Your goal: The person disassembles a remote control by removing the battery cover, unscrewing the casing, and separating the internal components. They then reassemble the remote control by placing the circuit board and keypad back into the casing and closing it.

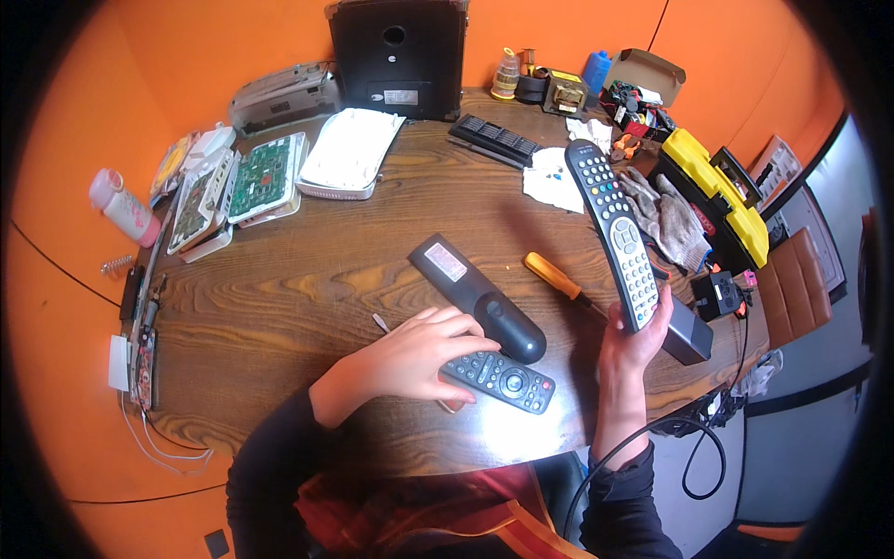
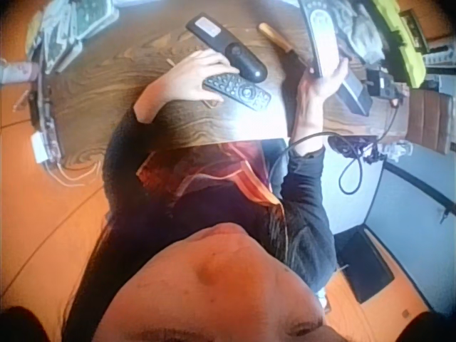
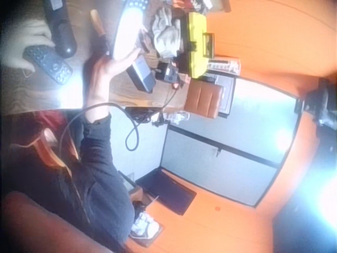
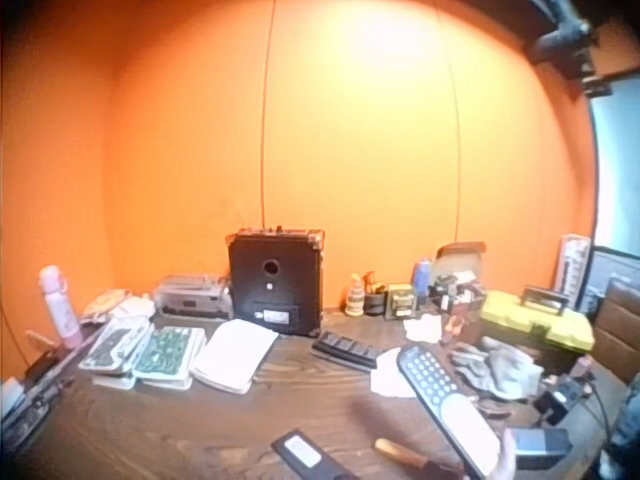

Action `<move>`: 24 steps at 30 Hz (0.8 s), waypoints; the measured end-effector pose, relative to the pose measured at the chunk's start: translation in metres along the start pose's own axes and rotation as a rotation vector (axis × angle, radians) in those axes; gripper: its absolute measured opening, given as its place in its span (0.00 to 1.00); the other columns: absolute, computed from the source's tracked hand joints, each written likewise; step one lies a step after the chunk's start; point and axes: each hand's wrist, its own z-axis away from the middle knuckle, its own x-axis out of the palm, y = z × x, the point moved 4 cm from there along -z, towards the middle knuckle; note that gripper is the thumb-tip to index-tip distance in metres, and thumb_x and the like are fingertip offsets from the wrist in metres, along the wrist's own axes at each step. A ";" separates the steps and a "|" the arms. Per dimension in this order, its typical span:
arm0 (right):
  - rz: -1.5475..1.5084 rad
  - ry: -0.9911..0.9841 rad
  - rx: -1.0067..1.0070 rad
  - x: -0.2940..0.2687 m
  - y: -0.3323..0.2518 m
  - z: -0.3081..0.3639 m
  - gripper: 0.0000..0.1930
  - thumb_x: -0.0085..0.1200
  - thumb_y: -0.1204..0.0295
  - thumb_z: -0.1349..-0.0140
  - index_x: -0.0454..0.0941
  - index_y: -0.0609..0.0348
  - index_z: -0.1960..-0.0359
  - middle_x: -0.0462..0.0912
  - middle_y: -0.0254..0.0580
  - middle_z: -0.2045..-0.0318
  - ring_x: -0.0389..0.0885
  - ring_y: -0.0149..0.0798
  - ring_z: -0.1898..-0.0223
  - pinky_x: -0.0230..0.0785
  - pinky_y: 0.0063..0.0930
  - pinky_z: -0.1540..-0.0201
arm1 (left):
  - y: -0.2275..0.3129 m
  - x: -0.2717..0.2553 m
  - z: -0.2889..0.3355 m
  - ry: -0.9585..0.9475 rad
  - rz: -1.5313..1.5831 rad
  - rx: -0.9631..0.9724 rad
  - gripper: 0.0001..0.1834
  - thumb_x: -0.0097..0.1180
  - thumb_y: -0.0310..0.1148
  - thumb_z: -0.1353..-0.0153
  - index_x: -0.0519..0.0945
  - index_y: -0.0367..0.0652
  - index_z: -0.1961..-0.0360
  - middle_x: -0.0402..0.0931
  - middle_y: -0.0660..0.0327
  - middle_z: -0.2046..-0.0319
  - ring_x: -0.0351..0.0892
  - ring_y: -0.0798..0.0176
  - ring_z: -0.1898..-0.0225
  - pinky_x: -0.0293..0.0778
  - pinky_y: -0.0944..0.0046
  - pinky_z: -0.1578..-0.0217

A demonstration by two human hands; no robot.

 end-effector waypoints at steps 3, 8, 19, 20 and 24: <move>-0.023 0.029 0.031 0.000 0.001 0.001 0.14 0.37 0.59 0.35 0.69 0.54 0.67 0.77 0.31 0.77 0.68 0.24 0.85 0.55 0.15 0.87 | -0.004 0.006 -0.001 -0.019 -0.017 -0.027 0.33 0.64 0.47 0.58 0.73 0.45 0.50 0.69 0.59 0.56 0.65 0.57 0.51 0.59 0.59 0.50; -0.002 -0.034 0.038 0.001 0.001 0.000 0.13 0.37 0.59 0.35 0.69 0.53 0.67 0.76 0.30 0.78 0.68 0.24 0.86 0.56 0.16 0.87 | 0.003 0.005 -0.004 -0.011 -0.106 0.018 0.31 0.63 0.43 0.55 0.71 0.44 0.49 0.68 0.58 0.56 0.66 0.58 0.51 0.60 0.59 0.51; 0.115 -0.141 0.037 -0.001 0.008 -0.001 0.14 0.37 0.57 0.35 0.69 0.54 0.64 0.76 0.29 0.76 0.71 0.23 0.83 0.56 0.13 0.87 | -0.066 -0.071 0.067 0.951 1.405 -0.316 0.26 0.40 0.49 0.36 0.68 0.34 0.51 0.74 0.58 0.66 0.76 0.68 0.68 0.73 0.72 0.70; 0.116 -0.158 0.081 -0.002 0.012 -0.002 0.14 0.37 0.57 0.36 0.69 0.54 0.64 0.77 0.30 0.76 0.71 0.23 0.84 0.56 0.13 0.88 | -0.071 -0.070 0.072 0.950 1.435 -0.333 0.27 0.37 0.50 0.36 0.67 0.34 0.50 0.74 0.57 0.66 0.76 0.67 0.69 0.73 0.71 0.72; 0.081 -0.354 0.416 -0.001 0.031 -0.002 0.15 0.39 0.58 0.36 0.71 0.57 0.67 0.78 0.35 0.77 0.68 0.25 0.89 0.56 0.14 0.91 | -0.082 -0.069 0.079 0.902 1.390 -0.248 0.25 0.39 0.48 0.36 0.68 0.36 0.50 0.74 0.57 0.64 0.74 0.68 0.67 0.71 0.72 0.70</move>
